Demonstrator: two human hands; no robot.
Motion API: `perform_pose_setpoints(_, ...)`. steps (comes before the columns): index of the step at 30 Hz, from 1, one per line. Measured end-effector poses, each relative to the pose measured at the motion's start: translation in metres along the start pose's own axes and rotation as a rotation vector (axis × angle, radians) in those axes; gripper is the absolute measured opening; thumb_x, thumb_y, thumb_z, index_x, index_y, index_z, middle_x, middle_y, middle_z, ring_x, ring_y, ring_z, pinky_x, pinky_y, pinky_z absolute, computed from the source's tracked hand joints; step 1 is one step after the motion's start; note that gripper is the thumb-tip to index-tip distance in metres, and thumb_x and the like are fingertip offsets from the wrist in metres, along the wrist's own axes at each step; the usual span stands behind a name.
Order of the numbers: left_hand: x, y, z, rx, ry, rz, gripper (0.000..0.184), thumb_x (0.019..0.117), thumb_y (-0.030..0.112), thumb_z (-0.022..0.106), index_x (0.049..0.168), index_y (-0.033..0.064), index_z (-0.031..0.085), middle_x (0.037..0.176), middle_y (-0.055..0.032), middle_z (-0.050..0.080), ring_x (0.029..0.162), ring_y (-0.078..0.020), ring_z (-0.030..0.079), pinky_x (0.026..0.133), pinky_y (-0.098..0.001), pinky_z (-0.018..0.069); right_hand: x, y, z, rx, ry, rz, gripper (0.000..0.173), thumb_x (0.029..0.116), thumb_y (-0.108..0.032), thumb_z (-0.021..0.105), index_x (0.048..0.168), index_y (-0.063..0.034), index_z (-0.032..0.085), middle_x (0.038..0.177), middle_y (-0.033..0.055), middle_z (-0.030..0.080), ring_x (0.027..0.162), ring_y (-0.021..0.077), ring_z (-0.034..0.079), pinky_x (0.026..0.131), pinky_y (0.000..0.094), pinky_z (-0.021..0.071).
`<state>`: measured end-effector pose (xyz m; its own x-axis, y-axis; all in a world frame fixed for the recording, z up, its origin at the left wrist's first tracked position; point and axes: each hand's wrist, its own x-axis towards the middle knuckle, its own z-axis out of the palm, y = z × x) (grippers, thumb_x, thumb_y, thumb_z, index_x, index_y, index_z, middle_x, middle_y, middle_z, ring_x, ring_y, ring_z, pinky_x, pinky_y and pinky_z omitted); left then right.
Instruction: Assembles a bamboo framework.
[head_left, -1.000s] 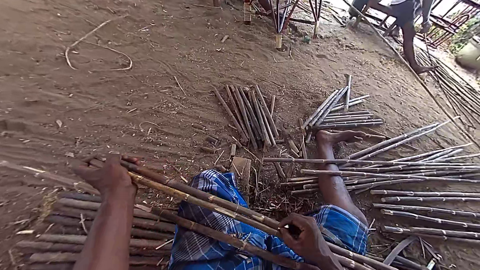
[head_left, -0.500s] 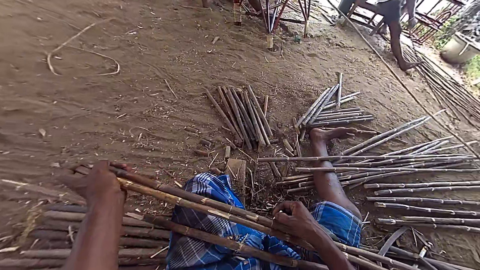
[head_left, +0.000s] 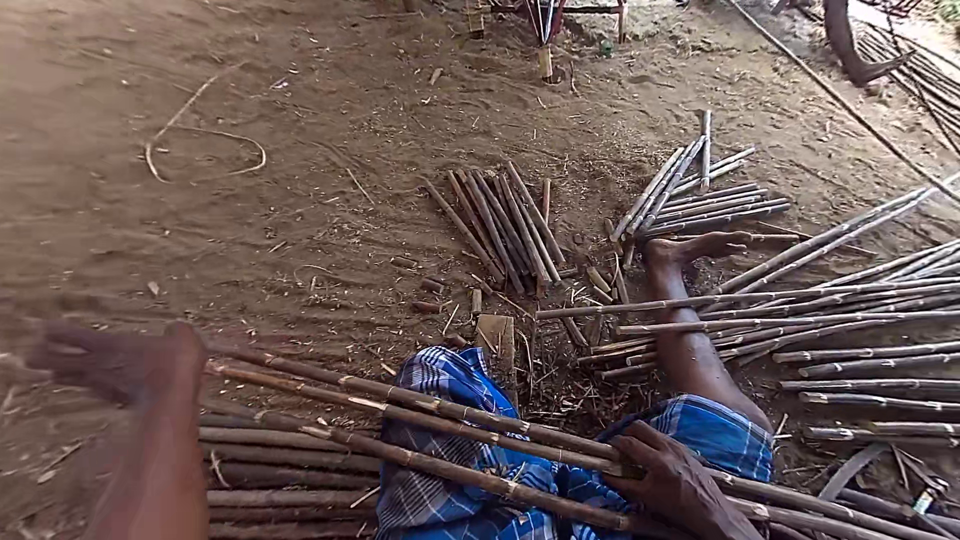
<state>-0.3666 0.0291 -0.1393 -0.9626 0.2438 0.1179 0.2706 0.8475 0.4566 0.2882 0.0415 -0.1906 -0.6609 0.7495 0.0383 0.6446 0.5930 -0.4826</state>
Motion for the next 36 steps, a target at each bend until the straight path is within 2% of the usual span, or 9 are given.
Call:
perform_pose_setpoints(3, -0.123, 0.049, -0.028, -0.177, -0.355, 0.657, 0.077, 0.0962, 0.040, 0.068, 0.150, -0.0057, 0.037, 0.148, -0.0377, 0.040, 0.138, -0.0551, 0.041, 0.110, -0.0700, 0.0370, 0.003, 0.002, 0.000, 0.031, -0.015, 0.013, 0.041, 0.0870, -0.054, 0.076, 0.108, -0.0197, 0.073, 0.101, 0.0019, 0.070, 0.089, 0.0127, 0.069, 0.076, 0.0337, 0.0608)
perform_pose_setpoints(6, -0.259, 0.069, -0.005, -0.070, -0.926, 1.271, 0.078, 0.0794, 0.063, 0.078, 0.140, 0.0173, 0.059, 0.139, -0.0073, 0.060, 0.132, -0.0270, 0.055, 0.108, -0.0540, 0.0480, 0.005, 0.002, -0.004, 0.062, -0.028, 0.012, 0.043, 0.0853, -0.054, 0.078, 0.109, -0.0190, 0.074, 0.104, 0.0025, 0.071, 0.091, 0.0118, 0.070, 0.077, 0.0335, 0.0613)
perform_pose_setpoints(8, -0.313, 0.071, 0.022, 0.124, -1.114, 1.449, 0.064, 0.0858, 0.058, 0.073, 0.132, 0.0161, 0.063, 0.130, -0.0065, 0.066, 0.123, -0.0279, 0.060, 0.102, -0.0543, 0.0475, 0.005, 0.004, -0.004, 0.056, -0.023, 0.017, 0.044, 0.0844, -0.057, 0.078, 0.107, -0.0192, 0.074, 0.103, 0.0021, 0.071, 0.089, 0.0112, 0.069, 0.075, 0.0325, 0.0612)
perform_pose_setpoints(12, -0.335, 0.075, 0.035, 0.325, -1.060, 1.414, 0.020, 0.0854, 0.012, 0.067, 0.105, 0.0086, 0.067, 0.097, -0.0111, 0.072, 0.094, -0.0314, 0.070, 0.082, -0.0520, 0.0547, 0.004, 0.002, -0.011, 0.183, -0.037, 0.086, 0.044, 0.0904, -0.058, 0.072, 0.113, -0.0201, 0.074, 0.104, 0.0000, 0.069, 0.091, 0.0086, 0.067, 0.079, 0.0312, 0.0600)
perform_pose_setpoints(14, -0.334, 0.074, 0.033, 0.339, -1.034, 1.410, 0.017, 0.0881, 0.011, 0.064, 0.104, 0.0080, 0.067, 0.095, -0.0124, 0.072, 0.093, -0.0324, 0.071, 0.080, -0.0523, 0.0553, 0.018, -0.005, -0.012, 0.324, 0.037, 0.061, 0.026, 0.0999, -0.037, 0.063, 0.114, -0.0197, 0.076, 0.102, -0.0018, 0.071, 0.089, 0.0055, 0.068, 0.079, 0.0269, 0.0604)
perform_pose_setpoints(18, -0.332, 0.068, 0.032, 0.319, -1.003, 1.411, 0.013, 0.0881, 0.011, 0.062, 0.101, 0.0080, 0.066, 0.091, -0.0120, 0.071, 0.090, -0.0323, 0.071, 0.078, -0.0516, 0.0553, 0.051, -0.035, 0.004, 0.442, 0.034, -0.032, 0.014, 0.0926, -0.017, 0.066, 0.102, -0.0126, 0.075, 0.091, -0.0002, 0.073, 0.077, 0.0053, 0.067, 0.070, 0.0248, 0.0586)
perform_pose_setpoints(27, -0.335, 0.064, 0.034, 0.275, -0.972, 1.405, 0.011, 0.0865, 0.011, 0.064, 0.097, 0.0098, 0.066, 0.088, -0.0093, 0.070, 0.086, -0.0289, 0.071, 0.075, -0.0485, 0.0550, 0.055, -0.043, 0.020, 0.437, 0.063, -0.064, 0.009, 0.0886, -0.018, 0.071, 0.095, -0.0122, 0.076, 0.081, -0.0019, 0.069, 0.064, 0.0013, 0.059, 0.058, 0.0185, 0.0513)
perform_pose_setpoints(32, -0.338, 0.059, 0.038, 0.202, -0.902, 1.426, 0.011, 0.0832, 0.012, 0.069, 0.094, 0.0121, 0.069, 0.084, -0.0067, 0.071, 0.082, -0.0271, 0.072, 0.074, -0.0491, 0.0559, 0.076, -0.041, 0.003, 0.516, -0.215, 0.429, 0.018, 0.0890, -0.034, 0.068, 0.095, -0.0202, 0.077, 0.074, -0.0065, 0.067, 0.065, 0.0062, 0.061, 0.062, 0.0326, 0.0529)
perform_pose_setpoints(36, -0.328, 0.056, 0.038, 0.147, -0.755, 1.460, 0.012, 0.0754, 0.014, 0.078, 0.085, 0.0170, 0.071, 0.078, -0.0027, 0.071, 0.075, -0.0255, 0.072, 0.065, -0.0497, 0.0561, 0.088, -0.032, -0.013, 0.651, -0.304, 0.523, 0.020, 0.0935, -0.033, 0.069, 0.100, -0.0156, 0.077, 0.081, -0.0025, 0.070, 0.073, 0.0077, 0.064, 0.071, 0.0346, 0.0539)
